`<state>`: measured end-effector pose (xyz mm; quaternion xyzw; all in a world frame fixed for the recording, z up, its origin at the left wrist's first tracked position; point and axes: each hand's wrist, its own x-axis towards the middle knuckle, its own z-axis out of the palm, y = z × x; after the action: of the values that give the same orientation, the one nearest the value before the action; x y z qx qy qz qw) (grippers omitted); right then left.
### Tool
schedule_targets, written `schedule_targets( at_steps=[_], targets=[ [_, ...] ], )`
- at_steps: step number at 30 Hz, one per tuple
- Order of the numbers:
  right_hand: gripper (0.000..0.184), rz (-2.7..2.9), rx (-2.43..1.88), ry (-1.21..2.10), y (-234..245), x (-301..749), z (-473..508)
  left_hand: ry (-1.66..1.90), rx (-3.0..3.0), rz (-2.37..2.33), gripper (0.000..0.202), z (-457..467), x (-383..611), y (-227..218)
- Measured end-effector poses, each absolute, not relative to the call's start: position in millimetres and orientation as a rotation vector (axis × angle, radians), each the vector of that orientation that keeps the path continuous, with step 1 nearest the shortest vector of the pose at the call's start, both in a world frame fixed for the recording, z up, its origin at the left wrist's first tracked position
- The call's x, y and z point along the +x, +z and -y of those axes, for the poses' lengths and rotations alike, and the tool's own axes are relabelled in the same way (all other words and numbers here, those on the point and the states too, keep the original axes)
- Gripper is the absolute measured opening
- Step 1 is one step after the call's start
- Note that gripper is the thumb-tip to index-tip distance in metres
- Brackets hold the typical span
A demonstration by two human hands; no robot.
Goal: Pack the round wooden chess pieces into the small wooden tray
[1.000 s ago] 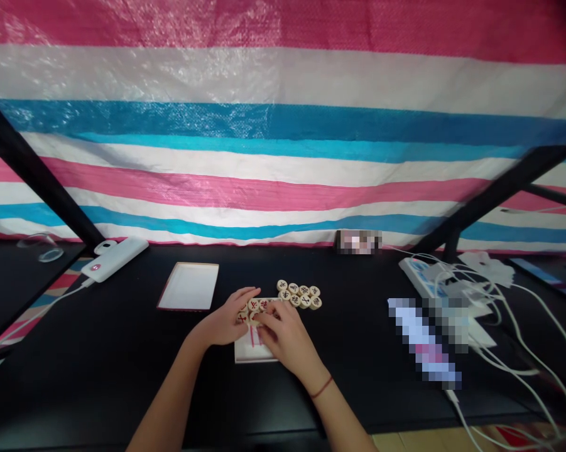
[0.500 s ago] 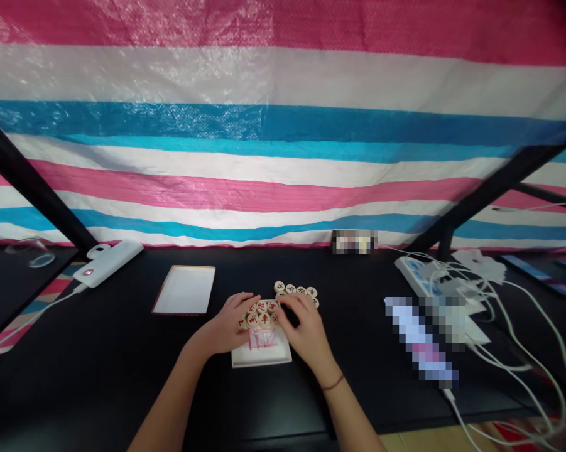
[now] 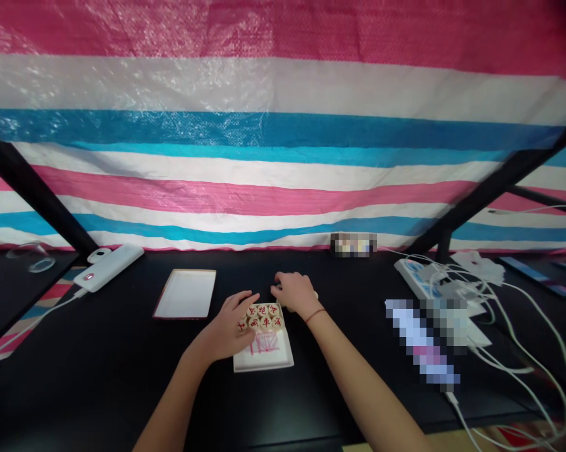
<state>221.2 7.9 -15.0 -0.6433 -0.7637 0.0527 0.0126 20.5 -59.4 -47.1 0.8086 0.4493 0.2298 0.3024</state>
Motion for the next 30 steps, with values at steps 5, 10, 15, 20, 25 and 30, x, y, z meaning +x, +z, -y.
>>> schedule_targets(
  at_steps=[5, 10, 15, 20, 25, 30],
  targets=[
    [0.019, 2.441, -2.04, 0.183, -14, 214, -20, 0.842, 2.189, -1.263, 0.049, 79, 8, -40],
    [0.012, 2.394, -1.996, 0.155, -2, 210, -18, 1.104, 2.21, -1.327, 0.028, 87, 0, -50],
    [0.021, 2.067, -1.36, 0.909, 7, 207, 15, 1.173, 2.185, -1.375, 0.04, 81, 7, -63],
    [0.023, 1.795, -1.03, 1.406, -4, 197, 46, 1.096, 2.205, -1.282, 0.04, 83, 7, -65],
    [0.026, 1.643, -0.982, 1.456, -22, 192, 53, 1.222, 2.221, -1.246, 0.033, 88, 10, -61],
    [0.03, 1.318, -0.979, 1.502, -35, 206, 46, 1.217, 2.175, -1.239, 0.024, 90, 13, -56]
  ],
)
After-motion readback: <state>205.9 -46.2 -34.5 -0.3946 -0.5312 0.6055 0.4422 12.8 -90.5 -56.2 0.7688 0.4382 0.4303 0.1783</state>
